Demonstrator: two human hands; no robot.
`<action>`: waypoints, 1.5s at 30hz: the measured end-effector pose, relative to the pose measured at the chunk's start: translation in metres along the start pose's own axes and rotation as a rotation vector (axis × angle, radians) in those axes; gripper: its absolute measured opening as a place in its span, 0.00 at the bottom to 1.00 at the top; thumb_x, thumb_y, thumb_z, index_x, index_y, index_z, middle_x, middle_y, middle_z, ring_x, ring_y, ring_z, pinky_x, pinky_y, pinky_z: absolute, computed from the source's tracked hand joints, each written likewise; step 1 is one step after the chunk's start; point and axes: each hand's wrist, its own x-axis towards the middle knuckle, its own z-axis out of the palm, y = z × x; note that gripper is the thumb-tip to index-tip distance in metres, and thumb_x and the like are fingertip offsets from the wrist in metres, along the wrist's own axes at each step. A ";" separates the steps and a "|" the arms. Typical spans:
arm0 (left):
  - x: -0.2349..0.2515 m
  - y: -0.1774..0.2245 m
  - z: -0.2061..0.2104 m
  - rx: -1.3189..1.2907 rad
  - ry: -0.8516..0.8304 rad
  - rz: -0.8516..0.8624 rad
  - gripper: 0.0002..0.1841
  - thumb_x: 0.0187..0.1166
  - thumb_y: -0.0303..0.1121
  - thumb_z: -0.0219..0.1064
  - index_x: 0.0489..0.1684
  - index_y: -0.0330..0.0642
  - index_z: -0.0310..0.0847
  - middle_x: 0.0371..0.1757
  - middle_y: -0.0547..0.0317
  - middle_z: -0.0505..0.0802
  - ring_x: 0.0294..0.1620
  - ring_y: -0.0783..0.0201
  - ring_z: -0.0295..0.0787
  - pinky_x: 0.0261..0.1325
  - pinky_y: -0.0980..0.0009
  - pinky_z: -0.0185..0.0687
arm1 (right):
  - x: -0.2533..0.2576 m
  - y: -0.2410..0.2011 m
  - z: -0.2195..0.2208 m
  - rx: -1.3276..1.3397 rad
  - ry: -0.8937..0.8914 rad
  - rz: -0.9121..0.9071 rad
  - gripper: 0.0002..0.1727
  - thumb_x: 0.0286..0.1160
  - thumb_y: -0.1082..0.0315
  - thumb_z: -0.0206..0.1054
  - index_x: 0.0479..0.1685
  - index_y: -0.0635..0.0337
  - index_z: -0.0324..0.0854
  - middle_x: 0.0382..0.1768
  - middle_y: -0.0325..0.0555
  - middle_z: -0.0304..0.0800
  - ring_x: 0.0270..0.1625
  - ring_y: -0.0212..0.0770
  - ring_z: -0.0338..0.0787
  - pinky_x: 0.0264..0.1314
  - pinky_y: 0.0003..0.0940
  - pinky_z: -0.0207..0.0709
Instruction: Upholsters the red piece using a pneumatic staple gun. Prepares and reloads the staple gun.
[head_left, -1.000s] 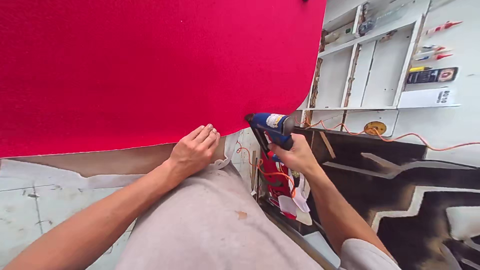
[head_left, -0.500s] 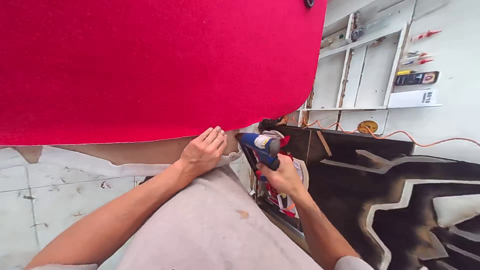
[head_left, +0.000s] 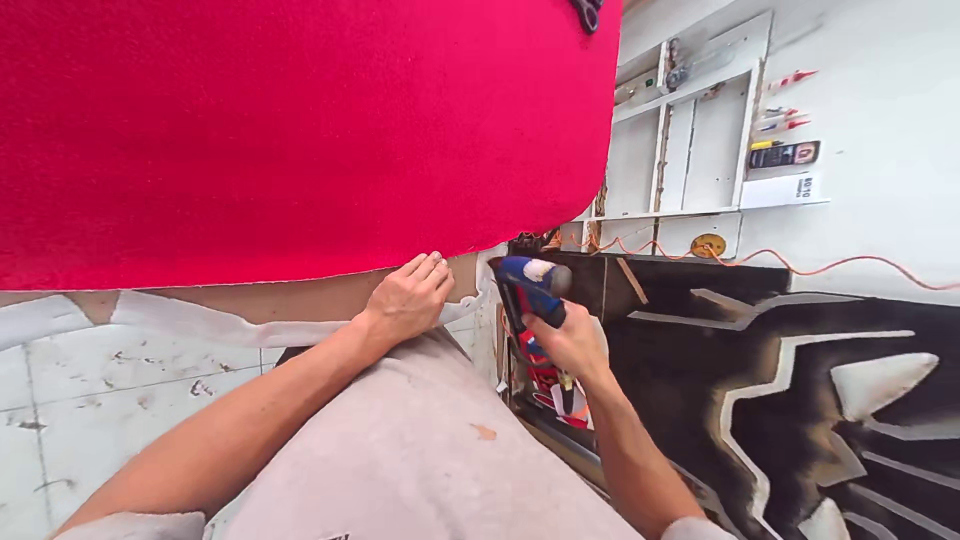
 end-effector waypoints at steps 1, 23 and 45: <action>0.000 -0.001 0.000 -0.006 0.009 0.002 0.17 0.80 0.30 0.53 0.54 0.34 0.87 0.60 0.43 0.94 0.68 0.45 0.90 0.72 0.53 0.83 | -0.015 0.009 -0.003 0.061 0.074 0.004 0.13 0.65 0.54 0.73 0.38 0.53 0.88 0.26 0.32 0.90 0.26 0.30 0.89 0.32 0.37 0.87; -0.062 -0.077 -0.095 0.231 0.078 -0.022 0.13 0.84 0.22 0.56 0.55 0.34 0.87 0.46 0.40 0.93 0.48 0.41 0.93 0.50 0.50 0.88 | 0.026 -0.003 0.000 0.286 -0.082 -0.189 0.11 0.66 0.57 0.73 0.41 0.52 0.87 0.26 0.32 0.90 0.24 0.31 0.89 0.30 0.34 0.88; -0.085 -0.070 -0.100 0.181 -0.068 0.086 0.17 0.84 0.17 0.48 0.56 0.25 0.84 0.58 0.43 0.94 0.58 0.48 0.92 0.62 0.58 0.85 | -0.020 -0.105 0.082 0.102 -0.092 0.017 0.10 0.65 0.55 0.72 0.37 0.50 0.88 0.25 0.32 0.89 0.26 0.30 0.89 0.32 0.38 0.86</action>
